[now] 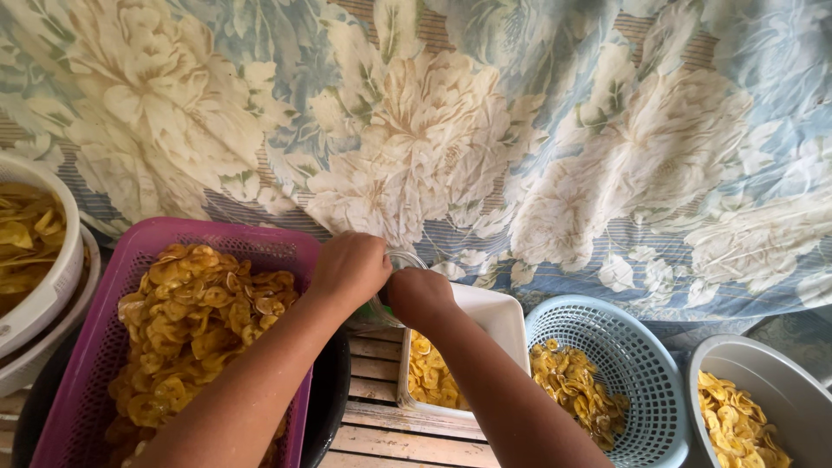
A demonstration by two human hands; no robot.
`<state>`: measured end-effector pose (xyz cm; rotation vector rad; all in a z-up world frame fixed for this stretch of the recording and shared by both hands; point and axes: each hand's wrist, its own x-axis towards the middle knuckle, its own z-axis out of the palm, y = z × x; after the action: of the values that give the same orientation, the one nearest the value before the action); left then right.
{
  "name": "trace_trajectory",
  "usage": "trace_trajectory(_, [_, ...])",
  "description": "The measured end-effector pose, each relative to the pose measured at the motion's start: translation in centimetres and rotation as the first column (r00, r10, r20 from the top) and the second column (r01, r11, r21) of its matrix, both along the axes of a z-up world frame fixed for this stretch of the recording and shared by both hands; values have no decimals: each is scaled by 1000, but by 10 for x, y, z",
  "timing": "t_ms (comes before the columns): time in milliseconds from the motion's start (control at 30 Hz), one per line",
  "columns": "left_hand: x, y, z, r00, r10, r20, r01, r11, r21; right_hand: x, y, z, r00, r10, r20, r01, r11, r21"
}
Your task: The person transfers banana chips from a large purple basket into white containers and a blue basket by hand, then uses a green scoop to fill a clear jar with chips from a white container.
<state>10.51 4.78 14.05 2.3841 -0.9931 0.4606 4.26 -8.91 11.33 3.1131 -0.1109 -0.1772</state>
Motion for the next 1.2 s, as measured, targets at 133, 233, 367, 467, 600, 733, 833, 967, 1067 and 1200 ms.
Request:
trace_trajectory(133, [-1,-1,-1,1000,-6,9,6,1000,-19,7,-1,-6,996,-3,-86,12,994,105])
trace_trajectory(233, [0,-2,-1,1000,6,12,-6,1000,23,16,0,-11,997,-3,-79,16,986,163])
trace_trajectory(367, [-2,1,-2,1000,4,20,-3,1000,-30,13,-2,-9,998,22,-59,-17,996,91])
trace_trajectory(467, [-5,3,-4,1000,0,8,0,998,-61,7,-4,-10,996,77,-53,-77,997,-12])
trace_trajectory(600, [-6,0,-3,1000,-9,12,9,996,-86,11,-6,-8,987,136,-89,-138,990,-18])
trace_trajectory(733, [-4,2,-4,999,-26,24,29,992,-121,5,-17,6,991,132,-7,-125,957,261])
trace_trajectory(833, [-3,3,-4,999,-42,13,44,991,-126,-8,-43,15,997,77,-30,-56,892,449])
trace_trajectory(967, [0,1,-2,999,-47,-20,44,993,-113,-31,-79,18,989,-103,-106,147,634,759])
trace_trajectory(1067, [-1,0,-3,999,-49,-22,46,993,-105,-51,-99,18,952,-213,-219,296,463,835])
trace_trajectory(1200, [0,0,0,999,-34,-13,32,996,-89,-72,-115,15,928,-252,-276,354,356,865])
